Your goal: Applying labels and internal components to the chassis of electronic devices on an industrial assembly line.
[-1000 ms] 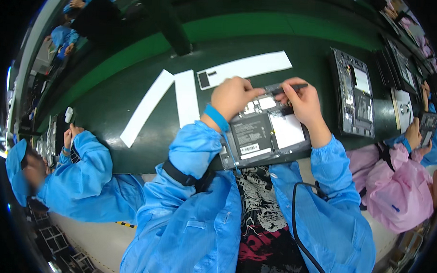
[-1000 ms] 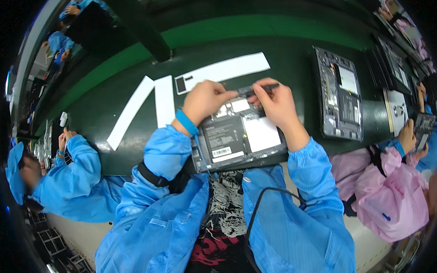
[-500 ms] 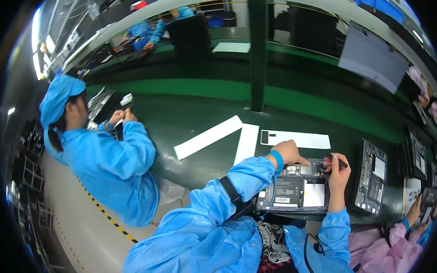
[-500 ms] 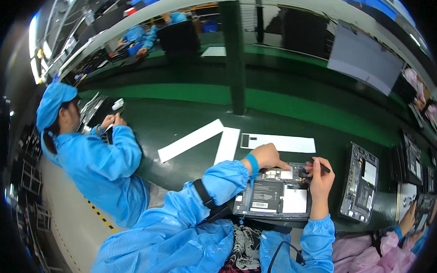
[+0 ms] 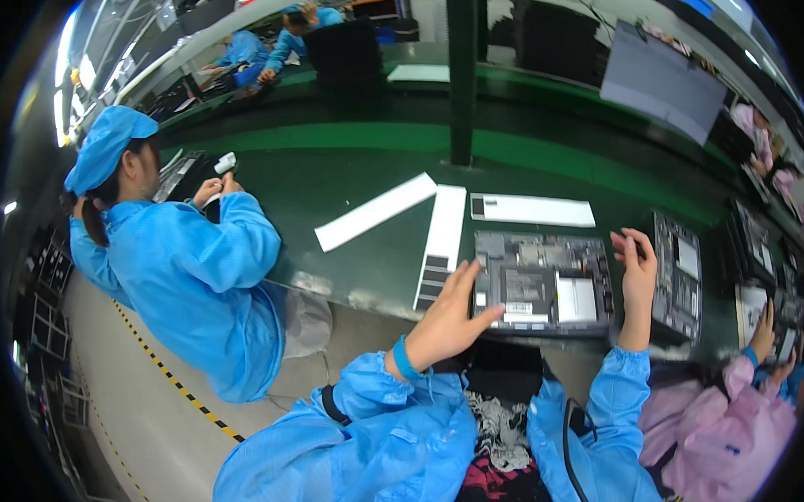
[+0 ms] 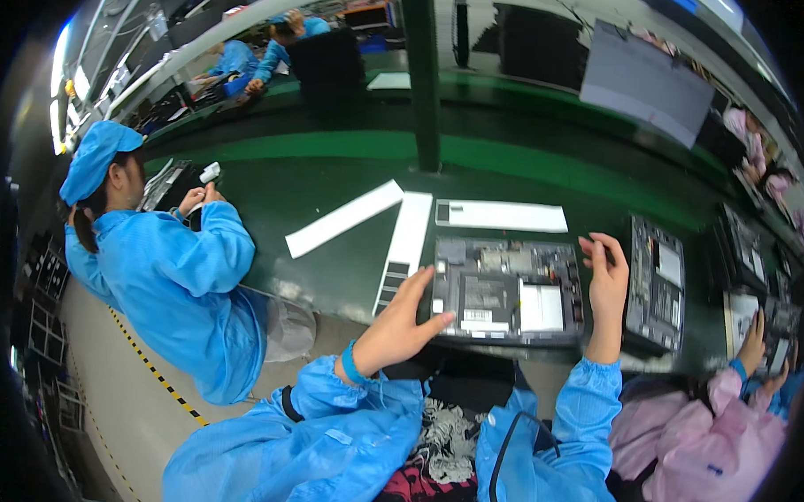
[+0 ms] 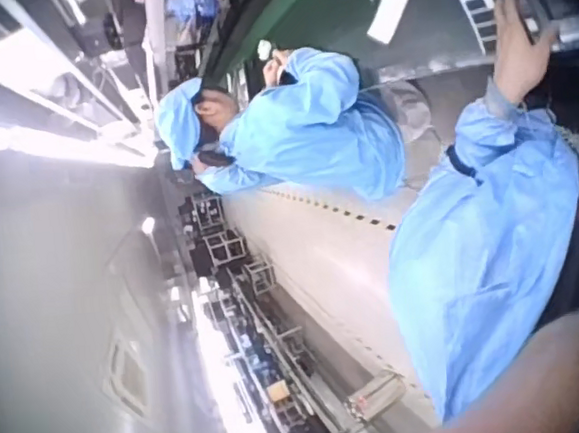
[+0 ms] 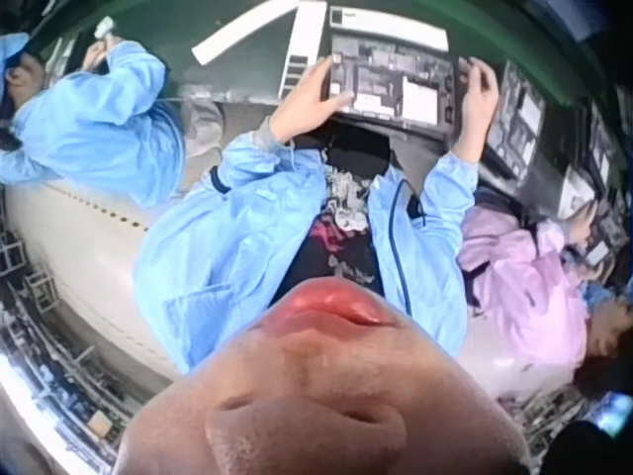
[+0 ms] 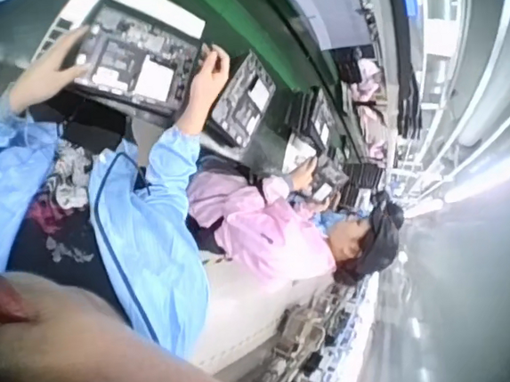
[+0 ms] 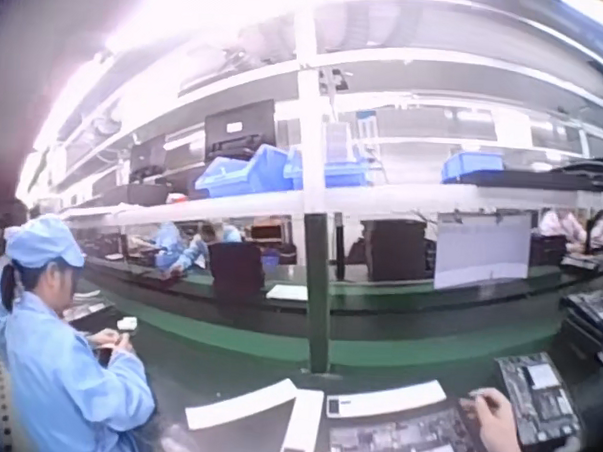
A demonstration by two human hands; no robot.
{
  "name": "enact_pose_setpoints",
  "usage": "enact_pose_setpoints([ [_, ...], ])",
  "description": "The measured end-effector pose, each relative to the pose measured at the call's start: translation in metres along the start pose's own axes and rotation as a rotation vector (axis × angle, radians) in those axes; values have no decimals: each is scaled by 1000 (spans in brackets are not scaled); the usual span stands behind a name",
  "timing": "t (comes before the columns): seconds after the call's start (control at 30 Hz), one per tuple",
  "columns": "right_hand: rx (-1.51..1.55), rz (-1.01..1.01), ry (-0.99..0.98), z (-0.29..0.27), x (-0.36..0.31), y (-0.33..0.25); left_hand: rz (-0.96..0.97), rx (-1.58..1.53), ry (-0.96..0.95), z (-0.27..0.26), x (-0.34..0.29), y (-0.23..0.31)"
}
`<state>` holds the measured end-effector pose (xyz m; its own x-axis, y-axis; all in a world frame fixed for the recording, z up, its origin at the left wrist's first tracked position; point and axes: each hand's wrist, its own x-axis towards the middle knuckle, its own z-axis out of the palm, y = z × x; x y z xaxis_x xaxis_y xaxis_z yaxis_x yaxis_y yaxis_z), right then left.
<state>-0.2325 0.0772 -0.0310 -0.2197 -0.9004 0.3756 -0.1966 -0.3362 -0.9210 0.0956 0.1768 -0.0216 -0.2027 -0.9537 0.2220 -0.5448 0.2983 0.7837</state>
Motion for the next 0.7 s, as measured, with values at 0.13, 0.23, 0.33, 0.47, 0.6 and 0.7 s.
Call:
enact_pose_setpoints([
  [0.13, -416, 62, -25, -15, -58, 11, -40, -307, -35, 34, -10, -22],
  [0.23, -378, 96, 14, -12, -77, 15, -44, -287, 47, 44, -10, -19],
  [0.33, -200, 66, 130, -10, -79, 35, -19, -236, 163, 53, -7, -13],
  [0.47, 98, 83, 174, 16, -93, 13, -14, -322, 275, 32, -11, -15],
  [0.6, 298, -27, 202, 102, -99, -56, 94, -252, 469, -66, -6, -12],
  [0.7, 174, -87, -31, 191, -75, -74, 49, 1, 625, -165, -4, -40],
])
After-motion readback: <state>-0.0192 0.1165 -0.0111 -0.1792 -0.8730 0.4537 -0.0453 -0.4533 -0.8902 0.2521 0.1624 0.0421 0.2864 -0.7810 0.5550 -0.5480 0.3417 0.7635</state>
